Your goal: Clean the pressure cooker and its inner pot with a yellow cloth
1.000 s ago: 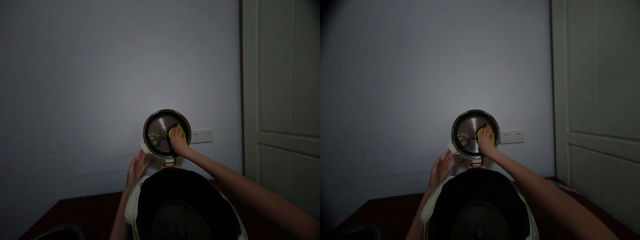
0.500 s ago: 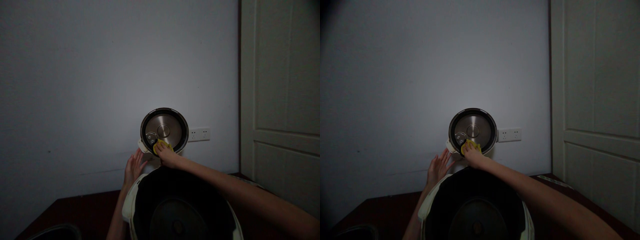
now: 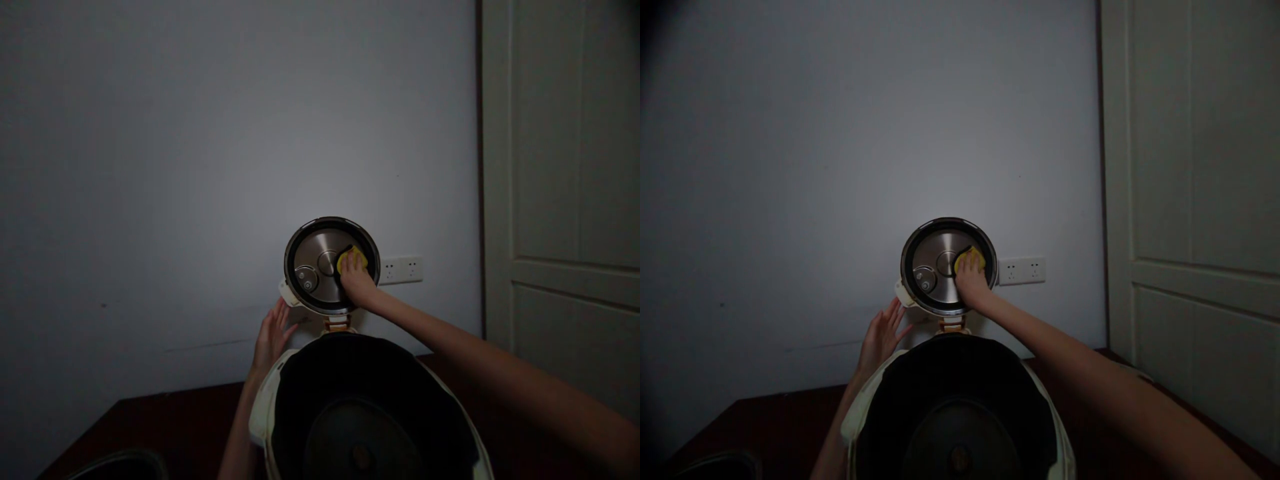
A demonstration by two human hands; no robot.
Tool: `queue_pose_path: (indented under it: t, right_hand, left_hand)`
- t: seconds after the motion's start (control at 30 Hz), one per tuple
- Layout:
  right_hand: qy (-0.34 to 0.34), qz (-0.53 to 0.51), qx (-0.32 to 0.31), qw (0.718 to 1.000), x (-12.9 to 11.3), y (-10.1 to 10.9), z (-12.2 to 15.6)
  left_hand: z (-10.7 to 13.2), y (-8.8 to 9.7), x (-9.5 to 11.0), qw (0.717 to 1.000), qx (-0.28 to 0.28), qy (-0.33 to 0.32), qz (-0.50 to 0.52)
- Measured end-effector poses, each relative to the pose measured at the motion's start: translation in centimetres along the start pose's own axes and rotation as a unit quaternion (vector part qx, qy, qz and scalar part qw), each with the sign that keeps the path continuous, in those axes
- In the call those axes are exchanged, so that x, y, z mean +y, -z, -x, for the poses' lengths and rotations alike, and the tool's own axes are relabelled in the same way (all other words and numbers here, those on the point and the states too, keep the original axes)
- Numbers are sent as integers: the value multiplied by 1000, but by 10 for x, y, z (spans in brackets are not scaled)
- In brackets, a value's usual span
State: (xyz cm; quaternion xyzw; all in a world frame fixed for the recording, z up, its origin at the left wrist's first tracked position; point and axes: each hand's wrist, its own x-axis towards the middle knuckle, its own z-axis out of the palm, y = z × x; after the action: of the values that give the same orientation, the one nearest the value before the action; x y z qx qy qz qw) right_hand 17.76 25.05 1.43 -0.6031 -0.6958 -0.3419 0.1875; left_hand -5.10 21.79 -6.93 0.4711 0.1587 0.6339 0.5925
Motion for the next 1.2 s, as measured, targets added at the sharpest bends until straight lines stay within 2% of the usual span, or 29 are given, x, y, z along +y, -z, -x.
queue_pose_path:
  t: [0.1,0.27,0.37,0.47,0.53,0.63,0.77,0.87,1.0,1.1,1.2]
  right_hand:
    - [23,5,19,1000,8,13,-23]
    - [157,-21,20,987,-5,28,-53]
    - [234,-42,-3,971,-25,28,-52]
    - [281,-50,-32,958,-40,24,-36]
    - [284,-52,-44,956,-40,19,-23]
    - [277,-35,-58,959,-29,11,-7]
    - [257,-4,-27,966,-7,3,2]
    - [193,9,10,981,8,6,-7]
    - [128,-10,24,991,20,21,-37]
    - [140,-18,31,989,18,31,-57]
    - [213,-34,30,976,6,32,-65]
  left_hand:
    - [1,0,0,1000,2,0,4]
    - [0,1,0,1000,-1,-1,7]
    - [-1,3,-1,1000,1,1,10]
    - [-3,4,-2,1000,4,4,12]
    - [-3,5,-2,1000,4,2,11]
    - [-3,4,-2,1000,7,4,12]
    - [-2,2,0,1000,-2,7,13]
    - [-2,4,-1,1000,-7,3,11]
    - [-3,7,-2,1000,-13,4,13]
    - [-2,8,-2,1000,-16,0,14]
    - [-1,6,-2,1000,-17,1,12]
